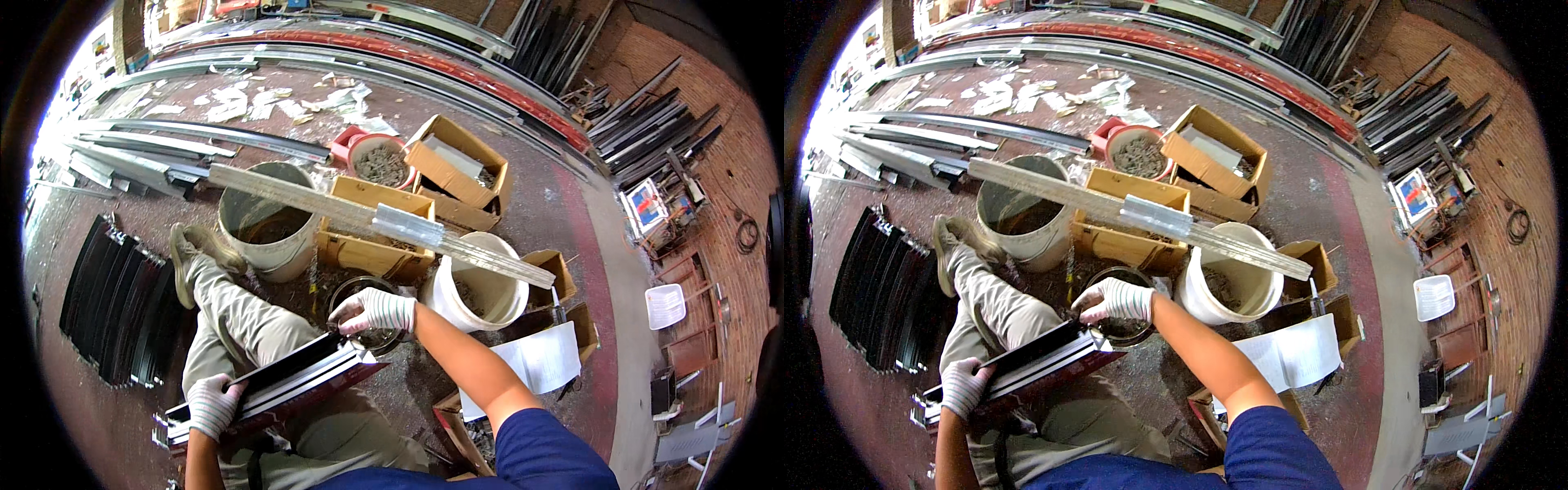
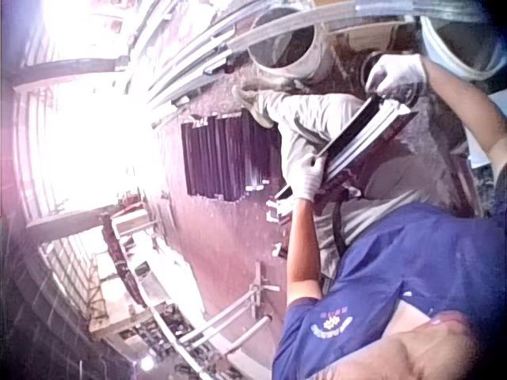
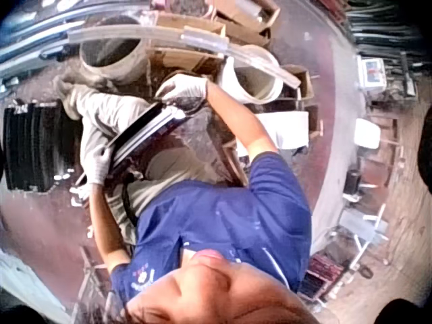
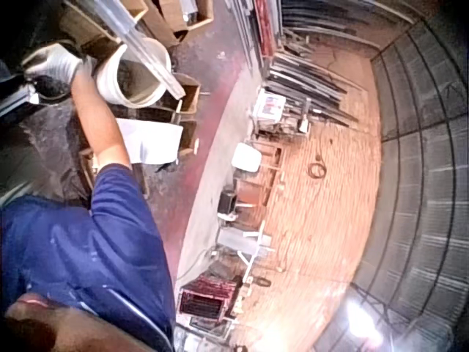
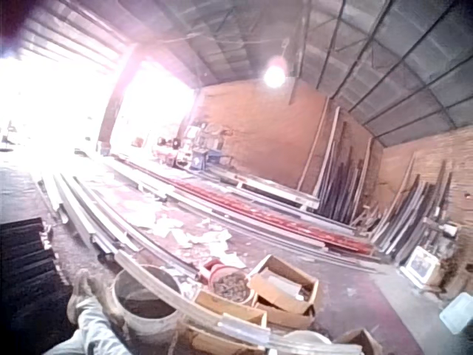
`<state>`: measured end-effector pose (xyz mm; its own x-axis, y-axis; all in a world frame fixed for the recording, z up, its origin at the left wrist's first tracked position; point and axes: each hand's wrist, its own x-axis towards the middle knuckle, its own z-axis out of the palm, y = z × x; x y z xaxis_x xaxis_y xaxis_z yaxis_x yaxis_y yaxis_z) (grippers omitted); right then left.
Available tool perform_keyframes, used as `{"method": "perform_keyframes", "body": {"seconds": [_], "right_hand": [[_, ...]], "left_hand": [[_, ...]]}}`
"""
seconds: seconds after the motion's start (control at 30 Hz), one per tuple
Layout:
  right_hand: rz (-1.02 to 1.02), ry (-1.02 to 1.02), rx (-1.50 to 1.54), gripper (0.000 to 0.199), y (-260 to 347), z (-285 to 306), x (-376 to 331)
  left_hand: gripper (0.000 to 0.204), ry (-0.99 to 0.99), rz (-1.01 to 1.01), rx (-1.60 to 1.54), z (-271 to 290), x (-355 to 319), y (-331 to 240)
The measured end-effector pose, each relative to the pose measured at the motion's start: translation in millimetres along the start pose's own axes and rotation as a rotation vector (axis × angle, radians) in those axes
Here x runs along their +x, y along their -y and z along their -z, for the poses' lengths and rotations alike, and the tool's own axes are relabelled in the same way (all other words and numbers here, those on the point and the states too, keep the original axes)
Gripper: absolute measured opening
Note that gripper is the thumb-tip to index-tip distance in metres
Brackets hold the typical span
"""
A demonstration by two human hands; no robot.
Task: The person sits on the floor and assembles black metal frame profiles by inserting small metal clips into the profile ends. They repeatedly pick up profiles, insert clips, and place the finished pieces onto a growing stack on the floor.
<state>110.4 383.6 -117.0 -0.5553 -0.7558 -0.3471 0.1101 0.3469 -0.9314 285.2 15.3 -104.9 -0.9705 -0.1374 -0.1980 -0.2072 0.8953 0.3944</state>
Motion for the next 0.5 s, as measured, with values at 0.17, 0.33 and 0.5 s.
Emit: {"method": "perform_keyframes", "body": {"seconds": [0.17,0.33,0.5], "right_hand": [[0.136,-1.101,-0.790,0.035,-21.7,50.8,-54.0],[-0.162,-1.366,-1.243,0.066,-48.4,118.8,-93.8],[-0.228,-1.249,-1.362,0.073,-58.4,140.4,-86.7]], "left_hand": [[0.035,-0.009,0.007,-0.011,4.6,-3.4,-10.1],[0.036,0.013,0.025,-0.054,4.4,-2.7,0.8],[0.038,-0.023,0.021,-0.042,4.4,-6.5,0.3]]}}
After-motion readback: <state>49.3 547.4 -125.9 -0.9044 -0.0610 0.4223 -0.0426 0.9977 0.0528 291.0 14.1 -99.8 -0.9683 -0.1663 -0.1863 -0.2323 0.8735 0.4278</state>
